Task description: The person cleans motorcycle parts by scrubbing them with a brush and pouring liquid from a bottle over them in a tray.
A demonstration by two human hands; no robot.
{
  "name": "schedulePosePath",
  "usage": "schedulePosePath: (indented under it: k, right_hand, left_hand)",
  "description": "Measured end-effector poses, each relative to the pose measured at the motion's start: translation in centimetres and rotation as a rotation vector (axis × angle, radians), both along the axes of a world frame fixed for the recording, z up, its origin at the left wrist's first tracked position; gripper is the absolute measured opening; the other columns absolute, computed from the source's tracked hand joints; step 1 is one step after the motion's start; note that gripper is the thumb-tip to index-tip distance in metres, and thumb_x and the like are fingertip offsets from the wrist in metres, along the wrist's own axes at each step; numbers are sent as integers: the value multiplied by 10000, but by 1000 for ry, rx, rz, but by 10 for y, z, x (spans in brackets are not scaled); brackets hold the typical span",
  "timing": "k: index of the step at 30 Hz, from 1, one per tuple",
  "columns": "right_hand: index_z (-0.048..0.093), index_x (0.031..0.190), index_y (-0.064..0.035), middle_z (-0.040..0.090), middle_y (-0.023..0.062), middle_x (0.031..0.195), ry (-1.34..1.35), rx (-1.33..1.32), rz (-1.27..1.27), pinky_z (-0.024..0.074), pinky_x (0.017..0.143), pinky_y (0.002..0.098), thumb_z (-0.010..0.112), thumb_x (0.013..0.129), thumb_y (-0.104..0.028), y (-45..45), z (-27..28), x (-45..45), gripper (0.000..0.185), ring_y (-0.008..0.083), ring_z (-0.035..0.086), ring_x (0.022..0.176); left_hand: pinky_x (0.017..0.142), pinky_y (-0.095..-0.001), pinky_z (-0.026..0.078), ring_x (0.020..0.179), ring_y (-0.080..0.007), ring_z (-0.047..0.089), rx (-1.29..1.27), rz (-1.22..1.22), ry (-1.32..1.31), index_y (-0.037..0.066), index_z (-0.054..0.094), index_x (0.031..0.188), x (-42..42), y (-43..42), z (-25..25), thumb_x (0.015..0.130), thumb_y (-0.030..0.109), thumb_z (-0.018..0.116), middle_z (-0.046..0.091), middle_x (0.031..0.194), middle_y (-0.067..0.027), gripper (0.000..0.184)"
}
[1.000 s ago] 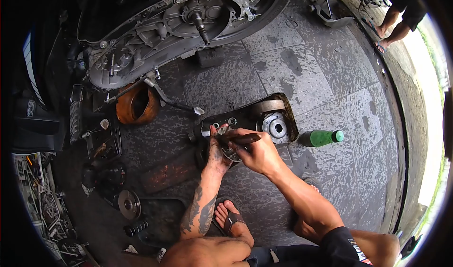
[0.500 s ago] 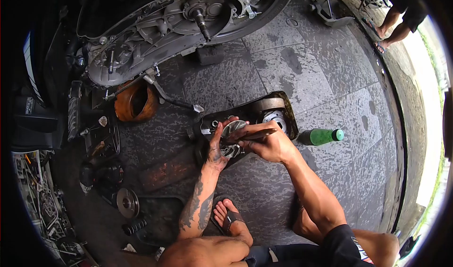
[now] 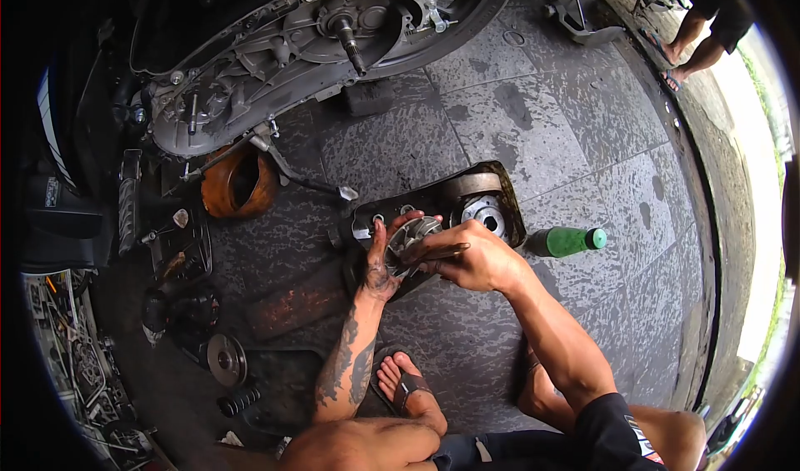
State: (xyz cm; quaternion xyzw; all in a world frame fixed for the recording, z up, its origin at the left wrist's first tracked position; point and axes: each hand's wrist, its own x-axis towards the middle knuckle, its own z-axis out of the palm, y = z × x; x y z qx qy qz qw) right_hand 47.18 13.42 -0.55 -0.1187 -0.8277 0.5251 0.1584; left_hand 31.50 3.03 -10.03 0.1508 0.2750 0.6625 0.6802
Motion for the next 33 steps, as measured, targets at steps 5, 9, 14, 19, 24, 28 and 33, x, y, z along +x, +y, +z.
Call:
schedulePosePath:
  k: [5, 9, 14, 19, 24, 28, 33]
  right_hand:
    - [692, 980, -18, 705, 167, 901, -18, 27, -20, 549, 764, 387, 700, 727, 7, 2, -3, -4, 254, 341, 686, 863]
    - [695, 978, -18, 704, 167, 896, -18, -36, -57, 550, 760, 387, 712, 745, -17, -2, -2, 3, 234, 344, 686, 861]
    - [703, 985, -35, 701, 176, 878, -19, 64, -36, 550, 731, 374, 706, 732, -5, 4, -21, -1, 254, 349, 685, 843]
    - [699, 998, -31, 701, 180, 889, 1, 9, -50, 550, 731, 378, 705, 748, -21, -3, -14, -1, 250, 341, 687, 848]
    - [694, 1008, -18, 705, 178, 922, 77, -76, 45, 552, 755, 379, 702, 751, -6, -4, -10, 4, 257, 337, 687, 869]
    - [691, 996, -16, 700, 190, 904, -21, -22, 102, 550, 762, 391, 684, 739, 19, -2, -24, -3, 259, 351, 682, 861]
    - [688, 1005, -27, 691, 192, 859, -13, 54, 107, 544, 729, 406, 675, 718, 12, -9, -19, -3, 290, 366, 671, 828]
  left_hand:
    - [1047, -448, 434, 1246, -301, 526, 27, 15, 5, 94, 501, 1322, 2, 0, -6, 946, 680, 275, 514, 1366, -193, 733]
    - [1060, -439, 423, 1240, -299, 530, 24, 17, 4, 91, 493, 1324, 4, 0, -1, 945, 678, 279, 521, 1357, -191, 731]
    - [1061, -436, 424, 1240, -295, 529, 52, 35, 3, 90, 485, 1324, 1, 2, -6, 954, 661, 288, 513, 1363, -192, 709]
    - [1054, -459, 430, 1229, -334, 532, 38, 55, -69, 78, 478, 1324, 5, -2, -4, 959, 626, 351, 509, 1364, -199, 670]
    - [1041, -488, 442, 1194, -368, 555, -22, 94, -184, 66, 480, 1323, -1, -2, 1, 965, 537, 463, 526, 1334, -221, 592]
    - [1021, -463, 463, 1178, -351, 572, -15, 33, -87, 70, 479, 1331, -1, -2, -2, 961, 480, 512, 531, 1335, -220, 554]
    - [1024, -432, 464, 1176, -314, 578, -63, 4, -97, 62, 466, 1340, 1, -3, 2, 954, 444, 538, 545, 1324, -202, 548]
